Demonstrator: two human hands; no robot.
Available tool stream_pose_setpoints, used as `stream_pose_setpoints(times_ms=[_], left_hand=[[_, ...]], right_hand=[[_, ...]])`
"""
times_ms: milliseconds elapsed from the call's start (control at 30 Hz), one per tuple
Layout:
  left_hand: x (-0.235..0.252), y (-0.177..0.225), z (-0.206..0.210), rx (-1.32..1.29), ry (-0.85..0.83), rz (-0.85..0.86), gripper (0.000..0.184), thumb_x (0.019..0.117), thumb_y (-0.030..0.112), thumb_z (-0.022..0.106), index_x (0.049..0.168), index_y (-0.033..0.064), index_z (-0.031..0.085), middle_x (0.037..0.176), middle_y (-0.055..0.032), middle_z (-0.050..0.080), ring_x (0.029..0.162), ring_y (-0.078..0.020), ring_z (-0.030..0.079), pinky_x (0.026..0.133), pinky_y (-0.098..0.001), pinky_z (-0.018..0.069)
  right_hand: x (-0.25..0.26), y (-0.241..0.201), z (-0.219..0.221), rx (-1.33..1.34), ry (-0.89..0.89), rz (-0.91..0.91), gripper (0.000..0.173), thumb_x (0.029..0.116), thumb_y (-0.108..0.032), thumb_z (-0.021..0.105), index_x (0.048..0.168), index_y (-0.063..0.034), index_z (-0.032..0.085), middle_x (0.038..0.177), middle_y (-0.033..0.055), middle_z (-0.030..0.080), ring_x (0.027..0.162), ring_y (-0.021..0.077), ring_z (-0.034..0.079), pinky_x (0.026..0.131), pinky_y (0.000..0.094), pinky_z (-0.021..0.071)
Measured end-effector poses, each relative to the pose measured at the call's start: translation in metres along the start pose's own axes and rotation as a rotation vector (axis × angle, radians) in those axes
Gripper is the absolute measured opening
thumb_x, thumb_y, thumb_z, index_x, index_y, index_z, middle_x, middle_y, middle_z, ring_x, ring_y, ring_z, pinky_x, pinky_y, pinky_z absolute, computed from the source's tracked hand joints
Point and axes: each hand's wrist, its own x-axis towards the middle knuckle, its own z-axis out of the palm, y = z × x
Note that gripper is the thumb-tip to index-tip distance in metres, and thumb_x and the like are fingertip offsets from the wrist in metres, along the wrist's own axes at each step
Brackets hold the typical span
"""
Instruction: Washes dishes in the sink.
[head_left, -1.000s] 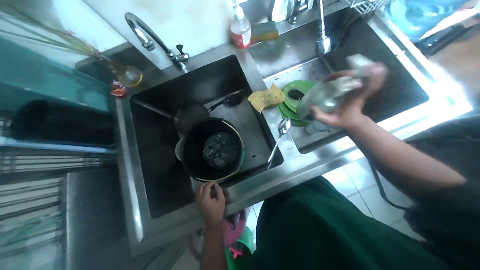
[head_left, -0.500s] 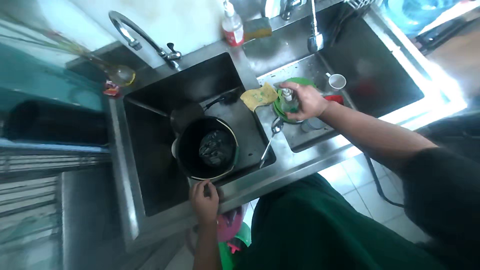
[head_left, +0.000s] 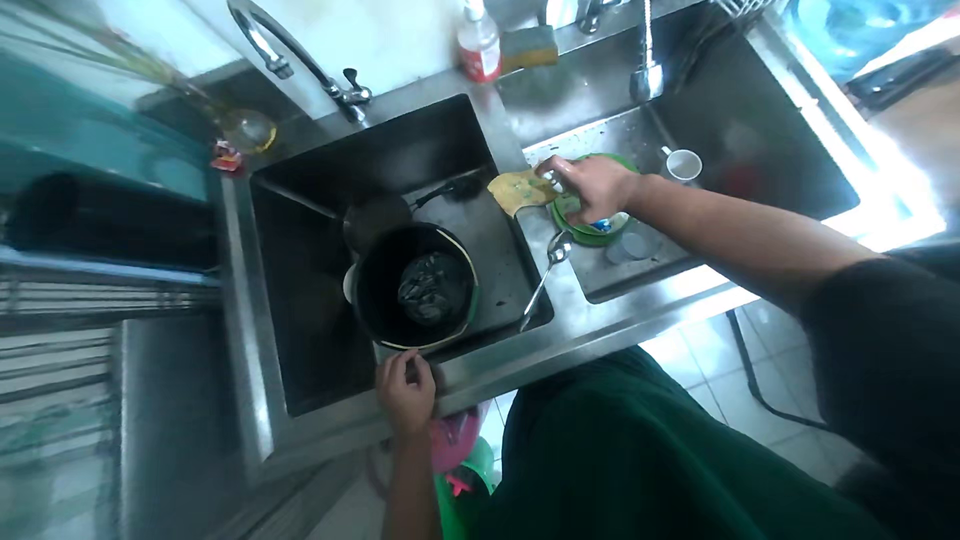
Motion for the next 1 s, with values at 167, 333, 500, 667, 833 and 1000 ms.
stream_pose_setpoints(times_ms=[167,333,500,667,833,1000], left_hand=[[0.001,0.002,0.000,0.005,0.001,0.001,0.021,0.0924,0.011,0.060,0.096,-0.0051,0.074,0.100,-0.0228,0.072,0.099,-0.0381,0.069,0.092,-0.0471,0.0545],[0.002,0.001,-0.001,0.007,0.001,0.005,0.021,0.0921,0.011,0.060,0.096,-0.0041,0.074,0.100,-0.0227,0.072,0.100,-0.0377,0.069,0.092,-0.0468,0.0544],[0.002,0.001,-0.001,0.012,0.003,0.018,0.023,0.0926,0.013,0.060,0.096,-0.0047,0.074,0.099,-0.0218,0.073,0.099,-0.0383,0.070,0.091,-0.0477,0.0550],[0.002,0.000,-0.001,0.005,0.028,0.017,0.022,0.0924,0.013,0.060,0.096,-0.0036,0.075,0.099,-0.0213,0.073,0.098,-0.0356,0.070,0.091,-0.0453,0.0552],[0.002,0.001,-0.001,0.004,0.031,0.006,0.022,0.0923,0.012,0.060,0.095,-0.0037,0.074,0.099,-0.0213,0.073,0.097,-0.0352,0.070,0.090,-0.0449,0.0553],[0.002,0.001,-0.001,-0.001,0.033,0.000,0.023,0.0924,0.014,0.059,0.095,-0.0027,0.075,0.099,-0.0201,0.073,0.098,-0.0348,0.070,0.090,-0.0445,0.0551]], right_hand=[[0.006,-0.001,0.000,-0.011,-0.005,0.018,0.097,0.0713,-0.029,0.089,0.153,-0.0178,0.038,0.117,0.0186,0.069,0.087,0.0438,0.069,0.073,0.0649,0.0534],[0.010,-0.006,-0.003,-0.056,-0.098,0.037,0.091,0.0720,-0.026,0.090,0.149,-0.0172,0.042,0.119,0.0193,0.068,0.094,0.0437,0.069,0.078,0.0638,0.0532],[0.014,-0.008,-0.004,-0.079,-0.138,0.042,0.100,0.0731,-0.029,0.090,0.156,-0.0218,0.034,0.120,0.0205,0.067,0.091,0.0450,0.069,0.075,0.0645,0.0533],[0.019,-0.010,-0.006,-0.095,-0.176,0.036,0.091,0.0721,-0.026,0.090,0.148,-0.0183,0.042,0.115,0.0200,0.068,0.092,0.0437,0.068,0.076,0.0629,0.0528],[0.023,-0.016,-0.010,-0.117,-0.219,0.088,0.102,0.0742,-0.029,0.090,0.158,-0.0257,0.030,0.123,0.0205,0.066,0.093,0.0454,0.068,0.077,0.0646,0.0528],[0.024,-0.013,-0.007,-0.088,-0.172,0.060,0.092,0.0716,-0.026,0.091,0.149,-0.0197,0.042,0.118,0.0192,0.068,0.094,0.0440,0.068,0.079,0.0634,0.0531]])
